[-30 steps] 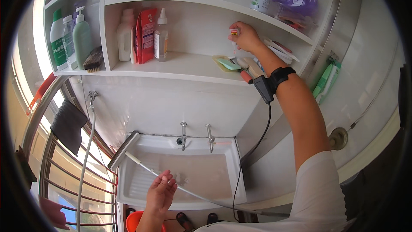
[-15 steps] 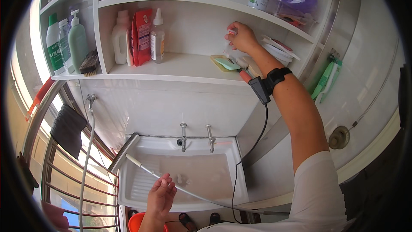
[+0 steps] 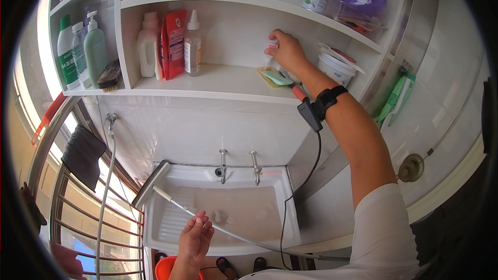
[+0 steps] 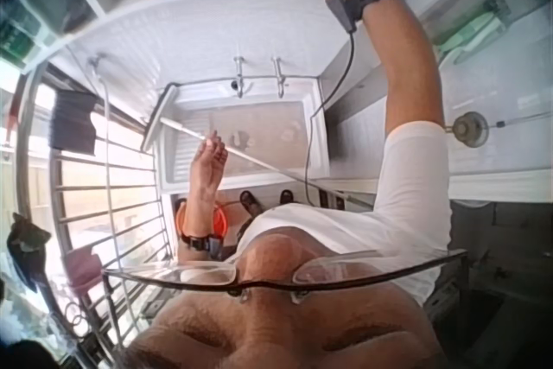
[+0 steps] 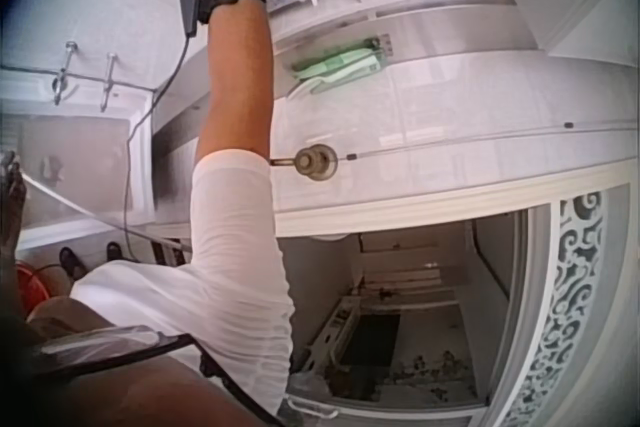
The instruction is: Mopping a bedroom floor and then cleaning the mop head at a laundry sink.
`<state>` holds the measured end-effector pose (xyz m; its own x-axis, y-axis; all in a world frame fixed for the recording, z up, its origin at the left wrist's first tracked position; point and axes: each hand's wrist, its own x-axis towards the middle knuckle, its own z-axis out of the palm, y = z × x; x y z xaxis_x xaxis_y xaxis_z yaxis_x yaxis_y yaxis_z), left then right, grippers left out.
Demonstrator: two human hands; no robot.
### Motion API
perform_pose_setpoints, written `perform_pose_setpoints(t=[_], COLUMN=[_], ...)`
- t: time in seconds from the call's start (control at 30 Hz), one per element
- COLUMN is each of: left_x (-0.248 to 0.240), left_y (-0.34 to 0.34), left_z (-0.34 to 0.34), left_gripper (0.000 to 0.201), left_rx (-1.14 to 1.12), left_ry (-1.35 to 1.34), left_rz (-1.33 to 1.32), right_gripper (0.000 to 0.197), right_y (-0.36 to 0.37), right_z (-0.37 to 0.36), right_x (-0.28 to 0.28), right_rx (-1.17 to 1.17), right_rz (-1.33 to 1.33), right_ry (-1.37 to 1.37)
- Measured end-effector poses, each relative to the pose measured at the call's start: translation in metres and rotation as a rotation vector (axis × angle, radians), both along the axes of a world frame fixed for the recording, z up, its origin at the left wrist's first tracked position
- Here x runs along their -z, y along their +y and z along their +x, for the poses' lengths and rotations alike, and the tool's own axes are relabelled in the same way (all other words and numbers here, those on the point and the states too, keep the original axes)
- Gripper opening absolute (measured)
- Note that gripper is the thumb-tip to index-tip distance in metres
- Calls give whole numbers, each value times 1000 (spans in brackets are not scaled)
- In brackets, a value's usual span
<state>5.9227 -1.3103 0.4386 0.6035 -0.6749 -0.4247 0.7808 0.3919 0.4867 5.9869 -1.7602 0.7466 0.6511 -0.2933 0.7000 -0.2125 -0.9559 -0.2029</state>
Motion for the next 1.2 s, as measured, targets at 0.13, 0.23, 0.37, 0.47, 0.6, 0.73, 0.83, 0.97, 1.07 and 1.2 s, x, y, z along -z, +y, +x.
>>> perform_pose_setpoints(t=[0.13, 0.23, 0.37, 0.47, 0.6, 0.73, 0.83, 0.97, 1.07, 1.2], left_x=[2, 2, 1, -2, -3, 0, 1, 1, 0, 4], left_y=[3, 2, 1, 0, 0, -1, 1, 2, 3, 6], left_z=[0, 0, -1, -1, 0, 1, 1, 2, 1, 3], left_gripper=[25, 25, 25, 25, 25, 26, 25, 25, 26, 27], left_rx=[-20, -14, -17, -16, -13, -10, -13, -25, -19, -24], left_ry=[3, -2, 2, 8, 4, 4, 4, 1, 5, 3], left_rz=[15, 0, 13, 18, 23, 5, 3, 9, 18, 4], right_gripper=[36, 33, 28, 24, 19, 20, 21, 25, 26, 27], right_y=[22, 12, 1, -3, -11, -11, -2, -3, -1, 15], right_z=[-4, -7, -3, 0, 2, -1, -6, -9, 0, 21], right_x=[1, -2, -1, -3, -3, -3, -10, -27, -33, -14], right_rx=[186, 93, 55, 53, 51, -33, -74, -106, -124, -169], right_rz=[-176, -99, -123, -82, -92, -49, -11, 88, 165, 187], right_ry=[1, -37, -63, -67, -66, -22, 41, 79, 47, 121])
